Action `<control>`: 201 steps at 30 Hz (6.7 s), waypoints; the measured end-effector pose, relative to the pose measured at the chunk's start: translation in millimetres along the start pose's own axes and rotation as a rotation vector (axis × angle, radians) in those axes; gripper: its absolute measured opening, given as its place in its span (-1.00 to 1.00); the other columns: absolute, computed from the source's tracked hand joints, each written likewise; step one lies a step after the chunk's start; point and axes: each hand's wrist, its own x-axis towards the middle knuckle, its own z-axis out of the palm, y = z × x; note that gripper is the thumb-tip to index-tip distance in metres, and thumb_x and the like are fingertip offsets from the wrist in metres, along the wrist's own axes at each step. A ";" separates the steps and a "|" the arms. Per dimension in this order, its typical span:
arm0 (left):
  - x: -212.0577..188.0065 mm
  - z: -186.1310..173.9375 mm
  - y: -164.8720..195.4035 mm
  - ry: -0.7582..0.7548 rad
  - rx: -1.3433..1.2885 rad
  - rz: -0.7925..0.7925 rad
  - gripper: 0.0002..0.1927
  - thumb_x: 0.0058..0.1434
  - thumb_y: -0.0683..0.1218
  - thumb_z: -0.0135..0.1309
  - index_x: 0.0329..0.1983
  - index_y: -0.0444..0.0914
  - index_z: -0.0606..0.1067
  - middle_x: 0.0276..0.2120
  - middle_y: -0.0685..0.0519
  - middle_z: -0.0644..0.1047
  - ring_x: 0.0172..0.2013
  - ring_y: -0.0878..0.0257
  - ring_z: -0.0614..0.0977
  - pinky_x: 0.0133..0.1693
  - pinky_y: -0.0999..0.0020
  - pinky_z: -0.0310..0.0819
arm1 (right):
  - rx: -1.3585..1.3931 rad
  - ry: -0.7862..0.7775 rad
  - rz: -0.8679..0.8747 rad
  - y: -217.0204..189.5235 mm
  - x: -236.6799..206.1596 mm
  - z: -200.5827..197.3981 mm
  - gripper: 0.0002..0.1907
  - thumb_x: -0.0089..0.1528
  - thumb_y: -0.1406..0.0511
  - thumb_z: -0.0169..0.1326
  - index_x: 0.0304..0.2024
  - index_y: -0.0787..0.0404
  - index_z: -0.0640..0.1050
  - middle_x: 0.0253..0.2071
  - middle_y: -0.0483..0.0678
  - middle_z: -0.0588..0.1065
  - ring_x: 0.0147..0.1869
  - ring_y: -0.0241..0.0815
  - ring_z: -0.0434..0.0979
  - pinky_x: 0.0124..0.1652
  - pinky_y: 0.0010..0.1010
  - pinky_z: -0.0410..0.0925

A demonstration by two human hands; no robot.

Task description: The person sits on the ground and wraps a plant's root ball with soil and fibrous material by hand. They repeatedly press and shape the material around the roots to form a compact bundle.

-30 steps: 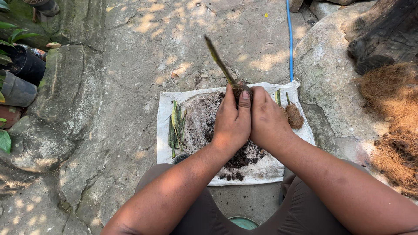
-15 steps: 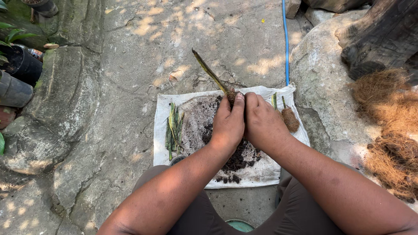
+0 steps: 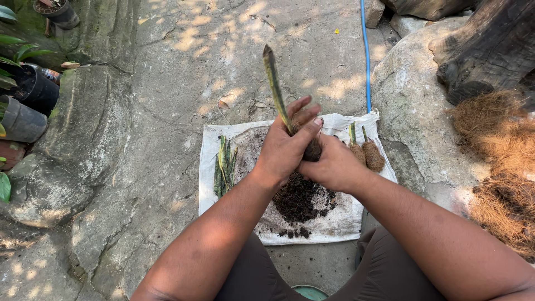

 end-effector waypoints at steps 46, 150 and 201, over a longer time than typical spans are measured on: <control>7.5 -8.0 12.2 0.178 -0.185 -0.196 -0.69 0.21 -0.17 0.04 0.01 -0.25 0.32 -0.24 -0.06 0.53 -0.20 0.12 0.65 -0.11 0.14 0.66 | 0.557 -0.014 0.019 1.3 -7.9 10.1 -0.26 0.06 0.41 0.16 0.23 0.22 0.13 -0.06 0.10 0.43 -0.16 -0.15 0.55 -0.19 -0.30 0.49; -27.1 16.2 38.4 0.098 -0.417 0.009 -0.71 0.28 -0.22 0.00 0.06 -0.25 0.33 -0.38 0.04 0.48 -0.45 0.30 0.57 -0.38 0.40 0.56 | 0.083 0.176 -0.460 3.9 -40.6 2.2 -0.17 0.10 0.10 0.38 0.18 0.10 0.11 -0.10 -0.11 0.28 -0.03 -0.34 0.34 0.10 -0.38 0.45; -18.6 -15.5 38.2 -0.377 -0.366 0.061 -0.66 0.27 -0.28 0.04 0.10 -0.31 0.32 -0.26 -0.02 0.51 -0.23 0.21 0.64 -0.10 0.31 0.63 | 0.211 -0.005 -0.756 4.7 -29.4 -30.7 -0.42 0.11 0.22 0.41 -0.03 0.09 0.29 0.14 -0.07 0.24 0.12 -0.27 0.40 0.18 -0.28 0.41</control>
